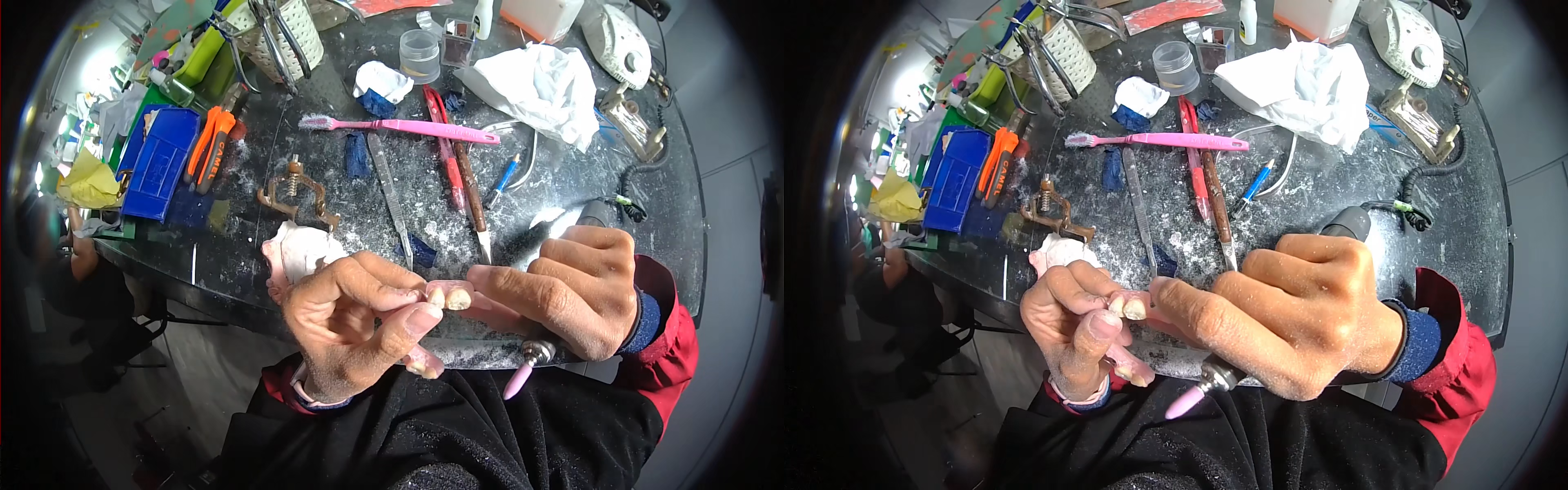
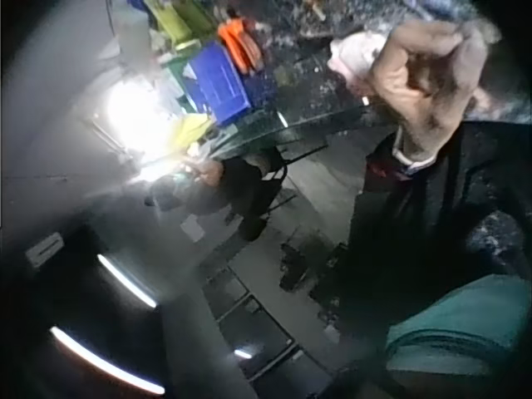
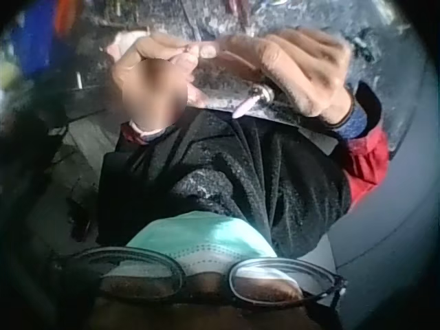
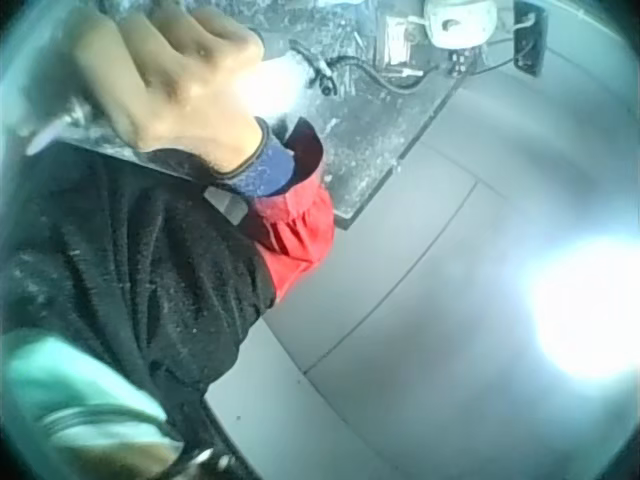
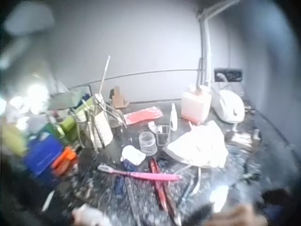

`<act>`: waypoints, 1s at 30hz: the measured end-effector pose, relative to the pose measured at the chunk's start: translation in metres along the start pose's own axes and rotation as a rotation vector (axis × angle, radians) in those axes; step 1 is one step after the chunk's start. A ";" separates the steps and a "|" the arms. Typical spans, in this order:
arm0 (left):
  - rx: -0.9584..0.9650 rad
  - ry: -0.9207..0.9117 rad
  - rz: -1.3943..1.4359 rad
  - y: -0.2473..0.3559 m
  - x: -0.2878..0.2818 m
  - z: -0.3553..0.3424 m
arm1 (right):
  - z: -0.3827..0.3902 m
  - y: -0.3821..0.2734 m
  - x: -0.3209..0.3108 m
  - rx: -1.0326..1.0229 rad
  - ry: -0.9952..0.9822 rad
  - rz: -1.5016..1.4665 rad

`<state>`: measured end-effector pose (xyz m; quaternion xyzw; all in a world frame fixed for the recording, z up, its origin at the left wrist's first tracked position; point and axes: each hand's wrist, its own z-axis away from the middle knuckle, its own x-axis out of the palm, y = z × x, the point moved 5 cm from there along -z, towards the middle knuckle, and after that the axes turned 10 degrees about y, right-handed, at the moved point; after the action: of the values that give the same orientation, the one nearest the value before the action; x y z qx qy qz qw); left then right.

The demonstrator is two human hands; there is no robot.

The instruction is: The person holds a pink dental prosthesis and uses a handheld rotary tool to polish the surfaces and edges. The person then places the prosthesis onto a plaster model of teeth and checks the fit by pressing and sliding it.

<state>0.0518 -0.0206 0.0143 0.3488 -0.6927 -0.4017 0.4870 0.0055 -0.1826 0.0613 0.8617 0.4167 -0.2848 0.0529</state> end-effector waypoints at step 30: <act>0.165 -0.212 0.014 -0.001 0.002 -0.001 | -0.007 0.000 -0.010 0.230 -0.071 -0.056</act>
<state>0.0519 -0.0231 0.0141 0.3385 -0.7733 -0.3745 0.3837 0.0034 -0.1876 0.0722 0.8394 0.4031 -0.3625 -0.0392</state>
